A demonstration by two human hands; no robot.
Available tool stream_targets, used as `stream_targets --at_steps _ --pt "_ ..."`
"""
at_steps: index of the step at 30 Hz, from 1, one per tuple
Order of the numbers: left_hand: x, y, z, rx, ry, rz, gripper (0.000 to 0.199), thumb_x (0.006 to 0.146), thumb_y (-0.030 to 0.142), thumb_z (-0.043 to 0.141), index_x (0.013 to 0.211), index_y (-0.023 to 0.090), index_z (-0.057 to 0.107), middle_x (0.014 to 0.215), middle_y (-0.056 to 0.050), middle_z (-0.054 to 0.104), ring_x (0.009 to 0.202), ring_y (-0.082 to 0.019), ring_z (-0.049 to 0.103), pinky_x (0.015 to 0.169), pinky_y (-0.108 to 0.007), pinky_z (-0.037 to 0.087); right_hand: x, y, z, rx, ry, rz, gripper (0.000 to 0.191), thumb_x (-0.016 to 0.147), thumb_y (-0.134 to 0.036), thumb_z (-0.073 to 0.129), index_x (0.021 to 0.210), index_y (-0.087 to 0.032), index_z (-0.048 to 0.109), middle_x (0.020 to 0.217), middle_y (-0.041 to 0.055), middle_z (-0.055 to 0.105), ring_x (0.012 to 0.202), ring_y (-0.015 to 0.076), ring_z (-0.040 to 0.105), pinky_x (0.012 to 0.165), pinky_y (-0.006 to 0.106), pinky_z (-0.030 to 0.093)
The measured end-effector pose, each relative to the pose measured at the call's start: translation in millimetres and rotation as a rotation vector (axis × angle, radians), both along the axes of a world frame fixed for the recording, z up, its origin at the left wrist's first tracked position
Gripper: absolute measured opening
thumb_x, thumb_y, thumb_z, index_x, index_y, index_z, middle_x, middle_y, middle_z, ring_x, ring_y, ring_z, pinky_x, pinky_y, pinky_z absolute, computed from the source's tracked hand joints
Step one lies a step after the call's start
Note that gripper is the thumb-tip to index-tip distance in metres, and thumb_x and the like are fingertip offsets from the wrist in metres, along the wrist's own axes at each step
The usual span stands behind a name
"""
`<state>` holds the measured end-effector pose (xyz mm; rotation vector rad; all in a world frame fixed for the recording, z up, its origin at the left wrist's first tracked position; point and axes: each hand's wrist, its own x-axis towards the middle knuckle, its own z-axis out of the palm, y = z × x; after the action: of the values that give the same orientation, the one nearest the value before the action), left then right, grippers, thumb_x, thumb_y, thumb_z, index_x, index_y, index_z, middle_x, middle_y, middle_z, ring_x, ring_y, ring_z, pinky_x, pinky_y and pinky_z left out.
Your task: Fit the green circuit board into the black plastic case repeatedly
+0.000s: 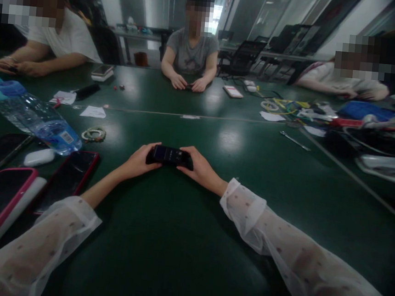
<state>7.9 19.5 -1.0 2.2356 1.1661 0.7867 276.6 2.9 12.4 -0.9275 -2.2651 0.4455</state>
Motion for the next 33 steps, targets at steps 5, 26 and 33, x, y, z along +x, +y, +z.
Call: stream_targets --at_steps 5,26,33 --pt "0.0 0.4 -0.3 -0.013 0.01 0.003 0.07 0.08 0.037 0.069 0.14 0.023 0.038 0.136 -0.013 0.05 0.121 -0.031 0.05 0.101 -0.05 0.041 0.0 2.0 -2.6 -0.042 0.025 -0.018 0.054 0.081 -0.026 0.068 0.128 -0.023 0.041 0.123 0.0099 0.055 0.112 0.026 0.059 0.097 0.048 0.05" --pt "-0.6 0.3 -1.2 -0.006 0.025 0.007 0.067 0.081 0.036 0.068 0.138 0.02 0.039 0.135 -0.014 0.05 0.123 -0.03 0.049 0.103 -0.049 0.04 -0.4 4.0 -6.2 -0.094 0.078 -0.038 0.055 0.081 -0.027 0.068 0.129 -0.022 0.041 0.122 0.0103 0.057 0.113 0.0258 0.059 0.099 0.049 0.05" --pt "-1.0 1.3 -3.6 -0.017 0.014 0.034 0.066 0.079 0.039 0.069 0.135 0.02 0.042 0.129 -0.014 0.053 0.118 -0.031 0.053 0.099 -0.05 0.043 0.2 1.6 -3.1 -0.068 0.101 -0.053 0.055 0.083 -0.028 0.067 0.13 -0.022 0.04 0.122 0.0104 0.056 0.111 0.0257 0.06 0.098 0.048 0.051"
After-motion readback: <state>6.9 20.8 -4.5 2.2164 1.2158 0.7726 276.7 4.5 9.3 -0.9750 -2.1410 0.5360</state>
